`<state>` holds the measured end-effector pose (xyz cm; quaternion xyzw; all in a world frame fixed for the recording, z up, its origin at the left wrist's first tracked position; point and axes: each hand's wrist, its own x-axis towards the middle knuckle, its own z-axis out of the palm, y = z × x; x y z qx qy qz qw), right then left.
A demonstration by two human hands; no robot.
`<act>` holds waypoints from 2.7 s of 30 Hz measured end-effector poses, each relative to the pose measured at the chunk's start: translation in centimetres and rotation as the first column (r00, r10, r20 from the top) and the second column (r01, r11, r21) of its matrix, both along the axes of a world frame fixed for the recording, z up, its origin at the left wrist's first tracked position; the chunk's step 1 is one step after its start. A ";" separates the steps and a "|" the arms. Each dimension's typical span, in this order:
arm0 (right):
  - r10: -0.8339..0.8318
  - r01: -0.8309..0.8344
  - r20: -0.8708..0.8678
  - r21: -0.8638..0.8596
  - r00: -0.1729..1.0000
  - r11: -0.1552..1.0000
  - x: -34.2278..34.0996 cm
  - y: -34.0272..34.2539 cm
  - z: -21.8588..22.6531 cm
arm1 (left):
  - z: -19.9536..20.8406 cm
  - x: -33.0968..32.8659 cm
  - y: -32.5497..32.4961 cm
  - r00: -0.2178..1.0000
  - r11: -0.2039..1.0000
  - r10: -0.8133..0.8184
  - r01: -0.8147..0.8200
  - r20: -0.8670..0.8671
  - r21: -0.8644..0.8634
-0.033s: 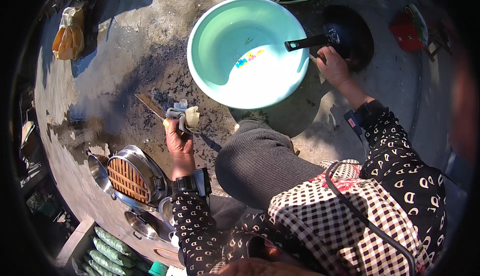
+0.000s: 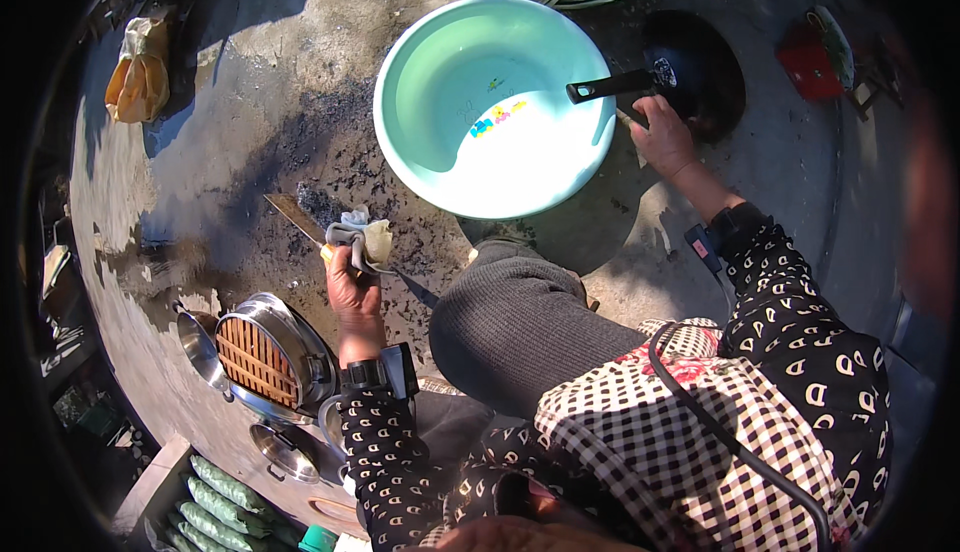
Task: The person scrubs a black wok with a steel wool pad, rinses it, and sets it aside. They then scrub and rinse a light green plastic basin, followed by rinsing their hands in a metal bowl.
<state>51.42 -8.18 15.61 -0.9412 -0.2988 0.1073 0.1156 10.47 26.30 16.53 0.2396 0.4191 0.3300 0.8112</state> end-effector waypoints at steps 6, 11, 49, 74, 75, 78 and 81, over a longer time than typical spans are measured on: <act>0.320 -0.385 0.482 0.040 0.816 0.922 1.1 3.2 -0.8 | 5.3 -8.7 1.3 0.999 0.998 -0.029 0.030 -0.024 0.057; 0.479 -0.430 0.180 -0.251 0.859 0.867 4.1 5.4 -1.0 | 8.0 -16.3 1.5 0.999 1.000 -0.001 0.001 -0.037 0.010; -0.008 0.739 -0.995 0.070 0.103 0.670 -5.8 6.0 -13.8 | 15.6 -26.5 -5.0 0.889 0.873 0.458 -0.447 -0.011 0.193; 0.943 -0.919 -0.309 0.319 0.128 0.229 -58.4 35.6 14.1 | 15.5 -48.3 -14.1 0.592 0.513 0.652 -0.804 0.473 0.300; 0.952 -0.903 -0.284 0.372 0.111 0.216 -60.3 34.4 12.9 | 15.5 -48.5 -14.2 0.555 0.473 0.687 -0.832 0.469 0.291; 0.985 -0.942 -0.158 0.312 0.075 0.122 -64.9 32.2 9.6 | 15.9 -48.8 -14.3 0.493 0.439 0.678 -0.866 0.545 0.238; 0.999 -0.943 -0.046 0.332 -0.015 0.001 -66.3 29.7 7.3 | 16.9 -48.5 -14.3 0.337 0.309 0.786 -0.940 0.518 0.143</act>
